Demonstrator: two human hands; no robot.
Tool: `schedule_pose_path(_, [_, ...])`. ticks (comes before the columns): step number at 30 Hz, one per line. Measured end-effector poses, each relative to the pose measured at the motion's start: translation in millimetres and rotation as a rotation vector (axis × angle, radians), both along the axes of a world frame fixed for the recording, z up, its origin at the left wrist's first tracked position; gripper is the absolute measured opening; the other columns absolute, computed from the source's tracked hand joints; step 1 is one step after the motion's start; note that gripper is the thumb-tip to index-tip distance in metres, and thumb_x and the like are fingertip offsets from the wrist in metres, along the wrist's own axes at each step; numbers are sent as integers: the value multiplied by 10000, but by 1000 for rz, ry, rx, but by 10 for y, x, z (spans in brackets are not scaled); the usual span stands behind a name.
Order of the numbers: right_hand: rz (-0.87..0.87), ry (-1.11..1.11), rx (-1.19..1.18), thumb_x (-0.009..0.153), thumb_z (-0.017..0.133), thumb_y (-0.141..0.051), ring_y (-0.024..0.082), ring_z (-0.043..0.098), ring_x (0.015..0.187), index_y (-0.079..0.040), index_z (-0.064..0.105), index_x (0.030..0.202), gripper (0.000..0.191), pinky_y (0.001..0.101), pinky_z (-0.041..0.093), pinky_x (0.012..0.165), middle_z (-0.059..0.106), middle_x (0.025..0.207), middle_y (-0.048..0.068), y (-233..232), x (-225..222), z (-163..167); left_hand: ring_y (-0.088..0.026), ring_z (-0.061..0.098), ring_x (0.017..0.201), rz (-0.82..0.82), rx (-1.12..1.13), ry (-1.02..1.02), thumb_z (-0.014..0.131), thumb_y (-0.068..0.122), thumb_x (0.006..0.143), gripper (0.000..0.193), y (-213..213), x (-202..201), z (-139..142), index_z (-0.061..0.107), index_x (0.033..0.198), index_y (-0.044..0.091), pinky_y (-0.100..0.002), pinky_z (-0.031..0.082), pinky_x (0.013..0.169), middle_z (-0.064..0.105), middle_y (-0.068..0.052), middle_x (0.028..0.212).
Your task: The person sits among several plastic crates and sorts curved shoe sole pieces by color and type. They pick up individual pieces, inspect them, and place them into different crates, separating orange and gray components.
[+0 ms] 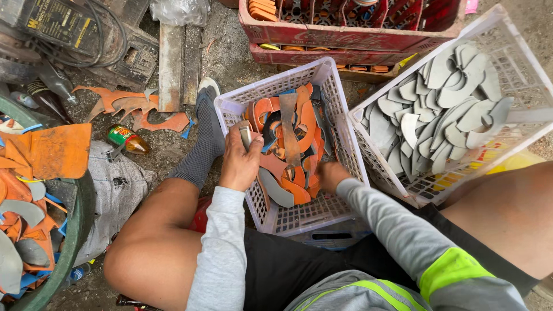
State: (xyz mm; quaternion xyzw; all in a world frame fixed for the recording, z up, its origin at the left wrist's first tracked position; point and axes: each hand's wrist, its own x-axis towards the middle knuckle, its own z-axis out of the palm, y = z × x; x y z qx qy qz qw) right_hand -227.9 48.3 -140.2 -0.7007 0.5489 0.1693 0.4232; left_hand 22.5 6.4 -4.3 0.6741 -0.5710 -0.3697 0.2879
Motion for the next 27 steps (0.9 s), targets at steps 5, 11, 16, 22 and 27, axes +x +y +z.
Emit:
schedule_pose_path(5, [-282, 2, -32, 898, 643, -287, 388, 728, 993, -110, 792, 1099, 307, 455, 580, 905, 750, 1080, 218, -69, 78, -291, -210, 657, 1028, 19, 133, 302, 619, 218, 987, 538, 5, 67, 100, 445, 1469, 51, -346, 526, 953, 679, -106, 1121])
schedule_pose_path(11, [-302, 411, 250, 969, 628, -371, 314, 749, 1009, 32, 662, 1151, 444, 401, 611, 835, 733, 1106, 211, -12, 709, -339, -207, 642, 1056, -45, 188, 318, 649, 193, 981, 481, -5, -72, 217, 507, 1426, 76, -342, 528, 943, 654, -120, 1163])
schedule_pose_path(16, [-762, 85, 323, 998, 570, -203, 320, 731, 925, 36, 743, 1066, 303, 415, 572, 822, 776, 1070, 203, -7, 737, -291, -237, 638, 1130, -126, 129, 312, 649, 143, 998, 449, -13, -111, 231, 500, 1414, 62, -365, 504, 1002, 640, -146, 1225])
schedule_pose_path(22, [-1493, -254, 616, 1005, 622, -228, 316, 702, 909, -23, 587, 1308, 367, 462, 618, 815, 676, 1148, 173, -151, 667, -135, -317, 625, 1227, -207, -88, 252, 658, 81, 1020, 456, -25, -140, 237, 487, 1439, 29, -422, 494, 1035, 606, -215, 1315])
schedule_pose_path(27, [-1065, -19, 235, 887, 751, -287, 325, 780, 822, -86, 590, 1357, 535, 431, 630, 768, 746, 1069, 194, -158, 375, -218, -246, 716, 972, -112, 264, 220, 635, 144, 967, 478, -35, -114, 259, 489, 1419, 85, -375, 566, 859, 710, -130, 1097])
